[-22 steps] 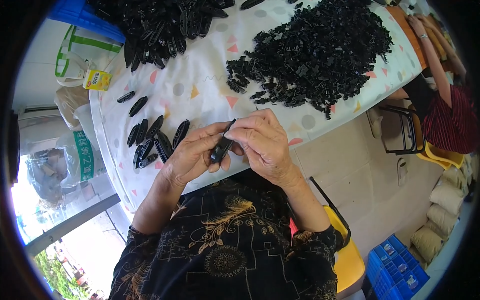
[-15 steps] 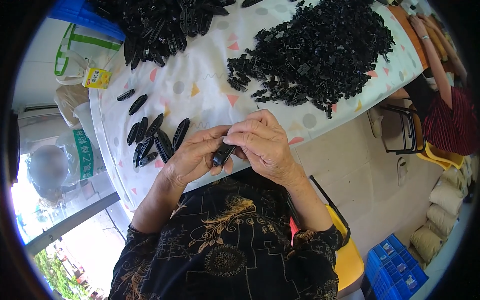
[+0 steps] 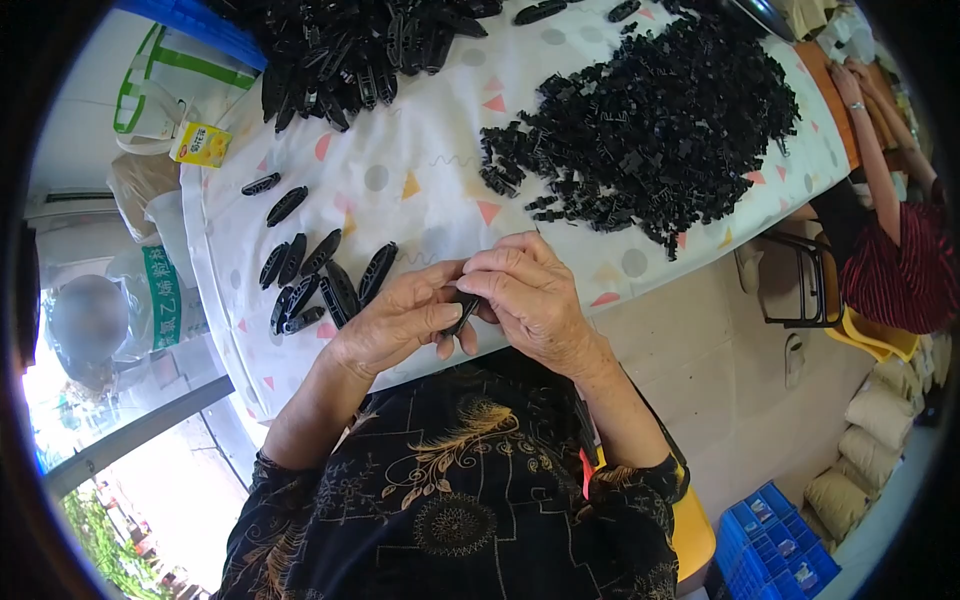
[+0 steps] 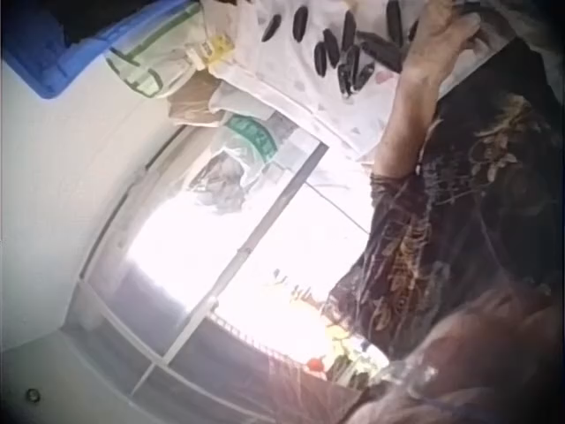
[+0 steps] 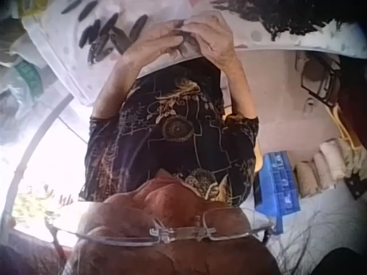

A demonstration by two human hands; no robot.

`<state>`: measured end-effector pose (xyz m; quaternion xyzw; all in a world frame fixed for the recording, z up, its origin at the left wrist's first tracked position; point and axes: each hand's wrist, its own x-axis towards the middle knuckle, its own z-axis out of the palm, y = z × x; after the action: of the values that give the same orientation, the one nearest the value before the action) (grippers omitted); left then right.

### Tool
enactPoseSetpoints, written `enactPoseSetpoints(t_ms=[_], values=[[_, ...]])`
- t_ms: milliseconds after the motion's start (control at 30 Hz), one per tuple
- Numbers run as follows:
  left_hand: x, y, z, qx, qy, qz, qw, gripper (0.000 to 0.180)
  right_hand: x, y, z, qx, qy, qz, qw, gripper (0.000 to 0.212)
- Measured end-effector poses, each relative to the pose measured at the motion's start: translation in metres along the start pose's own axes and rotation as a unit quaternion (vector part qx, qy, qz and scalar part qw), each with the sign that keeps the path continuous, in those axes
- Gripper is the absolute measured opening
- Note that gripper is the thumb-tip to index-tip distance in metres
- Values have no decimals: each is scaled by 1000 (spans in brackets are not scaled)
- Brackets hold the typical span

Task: Assembling small black plastic industrial components by hand on a workbench.

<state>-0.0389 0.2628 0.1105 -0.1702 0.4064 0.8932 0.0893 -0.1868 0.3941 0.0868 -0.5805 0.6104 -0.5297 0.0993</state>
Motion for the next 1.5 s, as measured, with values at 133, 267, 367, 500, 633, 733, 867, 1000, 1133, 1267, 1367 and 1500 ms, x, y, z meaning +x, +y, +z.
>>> enactPoseSetpoints(t_ms=[133, 267, 367, 500, 633, 733, 867, 1000, 1133, 1267, 1367, 1500], values=[[-8, -8, 0, 73, 72, 81, 991, 53, -1, -6, 12, 38, 23, 59, 997, 34], [-13, -16, 2, 176, 109, 202, 957, 61, -5, -22, 35, 481, 57, 314, 816, 50], [-22, -19, 1, 273, 139, 265, 914, 62, 8, -40, 44, 488, 14, 356, 797, 42], [-42, 10, 3, 282, 153, 206, 925, 61, 17, -42, 61, 463, 33, 337, 819, 32], [-43, 10, -11, 313, 146, 246, 905, 61, 27, -50, 69, 411, 41, 332, 848, 22], [-39, 11, -25, 311, 145, 252, 905, 58, 35, -47, 81, 382, 59, 340, 857, 19], [-49, 30, -43, 348, 171, 187, 903, 44, 56, -35, 73, 430, -56, 319, 843, 23], [-69, 60, -77, 567, 278, 70, 772, 25, 62, 6, 37, -34, -49, 133, 989, 27], [-40, 105, -108, 751, 275, 261, 541, 29, 68, 23, 7, -378, -32, 103, 920, 29], [10, 128, -156, 829, 289, 252, 406, 31, 59, 35, 6, -425, -73, 103, 896, 26], [24, 137, -174, 866, 268, 230, 354, 34, 55, 38, 5, -408, -55, 79, 908, 25], [19, 143, -165, 868, 246, 266, 340, 33, 55, 39, -6, -308, 20, 62, 949, 24]])
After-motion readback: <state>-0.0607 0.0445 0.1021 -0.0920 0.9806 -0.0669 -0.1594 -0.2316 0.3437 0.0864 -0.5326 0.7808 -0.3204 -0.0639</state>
